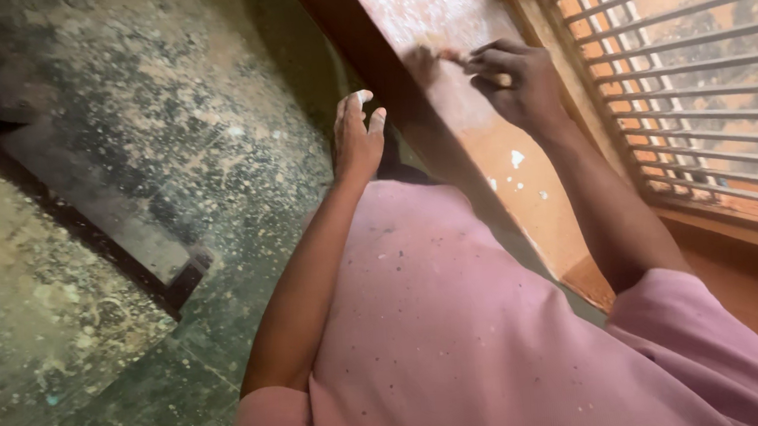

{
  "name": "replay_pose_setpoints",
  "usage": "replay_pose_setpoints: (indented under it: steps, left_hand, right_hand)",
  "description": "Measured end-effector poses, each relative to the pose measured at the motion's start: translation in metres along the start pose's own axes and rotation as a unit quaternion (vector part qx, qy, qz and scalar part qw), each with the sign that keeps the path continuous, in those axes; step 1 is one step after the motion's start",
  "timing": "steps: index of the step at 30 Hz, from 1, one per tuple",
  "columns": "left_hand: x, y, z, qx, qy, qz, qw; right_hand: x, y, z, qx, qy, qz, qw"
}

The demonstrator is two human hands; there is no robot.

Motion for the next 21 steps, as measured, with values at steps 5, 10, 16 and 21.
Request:
replay_pose_setpoints:
  steps: [5, 10, 16, 21]
  left_hand:
    - [0.007, -0.027, -0.011, -0.026, -0.006, 0.031, 0.999]
    - [-0.005, -0.042, -0.027, -0.030, 0.008, 0.033, 0.999]
    - [-0.027, -0.059, -0.077, -0.020, -0.014, 0.032, 0.999]
    - [-0.049, -0.096, -0.120, -0.065, -0.033, 0.002, 0.997]
  right_hand:
    - [0.010, -0.012, -0.002, -0.090, 0.036, -0.011, 0.995]
    - [-0.009, -0.015, -0.019, -0.203, 0.171, -0.222, 0.938]
    - [-0.041, -0.036, -0.117, -0.233, 0.091, -0.291, 0.923]
    - [-0.068, -0.044, -0.227, -0.256, -0.026, -0.253, 0.932]
Point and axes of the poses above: each hand's wrist, its own z-axis away from the middle knuckle, its own y-axis out of the palm, x = y × z, the point moved 6 cm from there along -z, towards the middle knuckle, and after that the axes turned 10 degrees about -y, right-handed, at the moved point
